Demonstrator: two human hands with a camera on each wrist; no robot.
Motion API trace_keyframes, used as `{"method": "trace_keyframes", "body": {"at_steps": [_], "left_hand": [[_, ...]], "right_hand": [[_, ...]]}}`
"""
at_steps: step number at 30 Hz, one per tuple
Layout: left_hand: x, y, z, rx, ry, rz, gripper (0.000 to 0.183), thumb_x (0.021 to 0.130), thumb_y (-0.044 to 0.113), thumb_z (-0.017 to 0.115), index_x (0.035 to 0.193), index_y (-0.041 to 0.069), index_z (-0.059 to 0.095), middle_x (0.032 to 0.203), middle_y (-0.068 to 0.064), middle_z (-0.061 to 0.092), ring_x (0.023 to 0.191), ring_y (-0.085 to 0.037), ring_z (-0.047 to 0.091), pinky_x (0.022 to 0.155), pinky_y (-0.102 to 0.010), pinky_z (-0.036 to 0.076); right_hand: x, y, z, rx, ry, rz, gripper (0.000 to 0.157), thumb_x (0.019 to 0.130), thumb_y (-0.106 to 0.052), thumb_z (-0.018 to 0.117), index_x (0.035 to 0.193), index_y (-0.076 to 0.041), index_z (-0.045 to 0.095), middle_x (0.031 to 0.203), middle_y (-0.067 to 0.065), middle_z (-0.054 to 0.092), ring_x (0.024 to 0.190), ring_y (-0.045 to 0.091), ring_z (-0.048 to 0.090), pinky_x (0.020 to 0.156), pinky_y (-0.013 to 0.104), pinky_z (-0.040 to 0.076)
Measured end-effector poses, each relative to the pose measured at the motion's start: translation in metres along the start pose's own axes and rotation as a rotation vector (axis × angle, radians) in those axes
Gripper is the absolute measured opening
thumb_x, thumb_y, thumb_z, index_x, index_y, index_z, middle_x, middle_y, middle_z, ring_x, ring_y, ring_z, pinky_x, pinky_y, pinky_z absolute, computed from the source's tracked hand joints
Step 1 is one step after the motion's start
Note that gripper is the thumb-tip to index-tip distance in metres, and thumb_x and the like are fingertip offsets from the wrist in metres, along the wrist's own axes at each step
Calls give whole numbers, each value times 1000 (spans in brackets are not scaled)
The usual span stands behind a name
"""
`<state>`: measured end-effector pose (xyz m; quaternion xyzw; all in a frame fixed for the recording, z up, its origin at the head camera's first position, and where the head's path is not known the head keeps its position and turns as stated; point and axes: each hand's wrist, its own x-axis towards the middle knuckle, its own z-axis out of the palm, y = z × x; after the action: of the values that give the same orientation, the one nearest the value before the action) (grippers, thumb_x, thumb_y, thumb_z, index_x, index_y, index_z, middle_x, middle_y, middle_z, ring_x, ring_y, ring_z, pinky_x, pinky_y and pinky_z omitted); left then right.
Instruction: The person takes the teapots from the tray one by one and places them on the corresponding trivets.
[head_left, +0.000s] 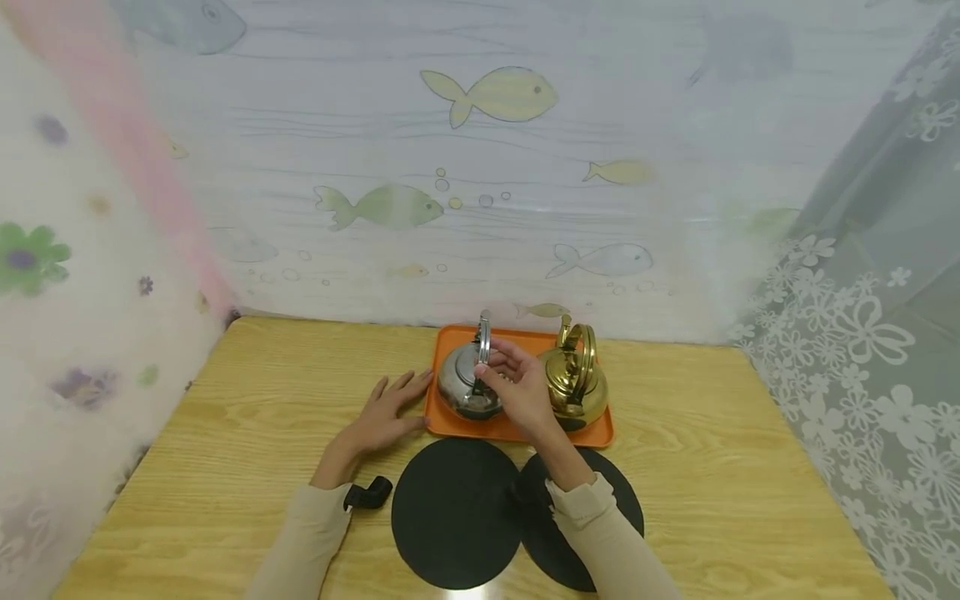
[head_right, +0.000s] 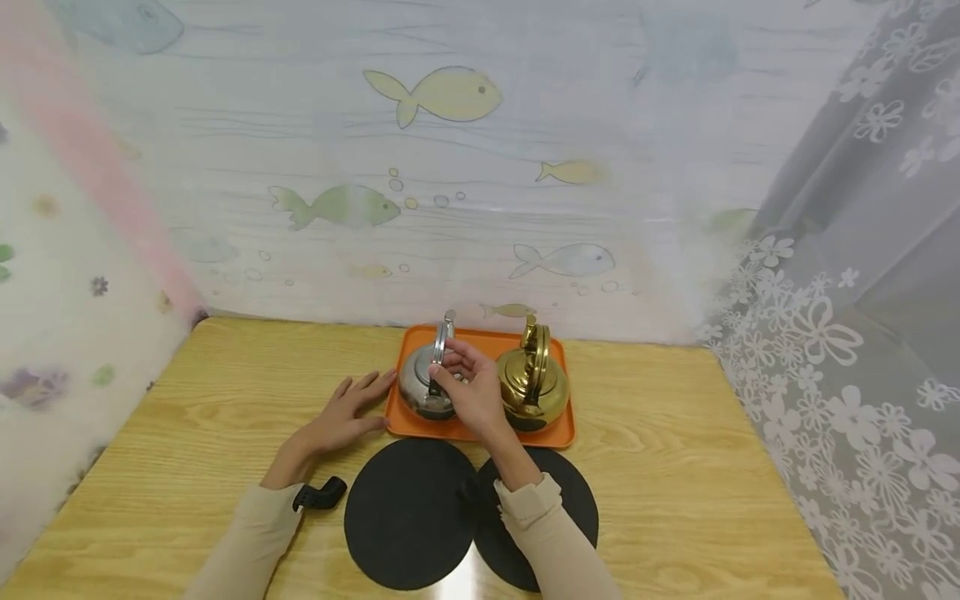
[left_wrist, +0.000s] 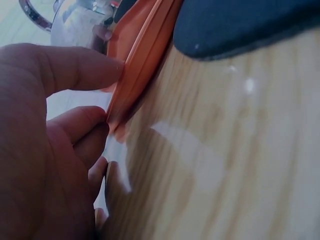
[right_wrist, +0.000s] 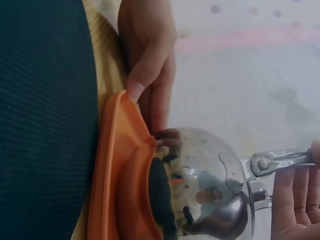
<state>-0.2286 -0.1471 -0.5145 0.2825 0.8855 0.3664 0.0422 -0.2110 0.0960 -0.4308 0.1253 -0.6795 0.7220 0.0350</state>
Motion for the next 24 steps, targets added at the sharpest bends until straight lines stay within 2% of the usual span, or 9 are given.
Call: {"method": "trace_keyframes", "body": {"at_steps": [4,10,14,21,24], "left_hand": [[-2,0,-1,12,6,-8,66,90,30,56,148,16,27,153,-2,25,142,-30,15,111,-52,-7],[1,-2,3,7,18,1,67,90,29,57,148,15,27,153,-4,26,141,-32,16,110,-54,-6],[3,-1,3,-2,20,-2,68,90,29,58,148,16,26,153,-3,25,142,-30,15,111,-53,-6],[1,-1,3,4,18,-19,68,89,27,58,148,18,26,153,-1,26,142,-27,15,112,-51,-7],[1,0,2,-4,18,-26,69,88,26,58,148,19,27,152,0,26,142,-27,15,112,-51,-7]], "right_hand": [[1,2,2,-32,5,-49,41,84,-5,67,122,2,57,91,15,62,79,14,62,62,23,50],[1,2,-1,-64,21,-40,40,83,-4,68,122,1,58,91,17,62,81,15,63,67,21,52],[2,2,-2,-56,11,-44,41,83,-2,66,123,2,56,92,19,62,81,16,62,71,23,53],[-1,-3,-2,-18,14,-64,40,83,0,67,121,4,57,89,11,63,80,14,62,72,23,53],[-4,-7,-1,-2,22,-86,39,82,0,68,119,4,58,88,12,62,79,15,62,72,23,53]]}}
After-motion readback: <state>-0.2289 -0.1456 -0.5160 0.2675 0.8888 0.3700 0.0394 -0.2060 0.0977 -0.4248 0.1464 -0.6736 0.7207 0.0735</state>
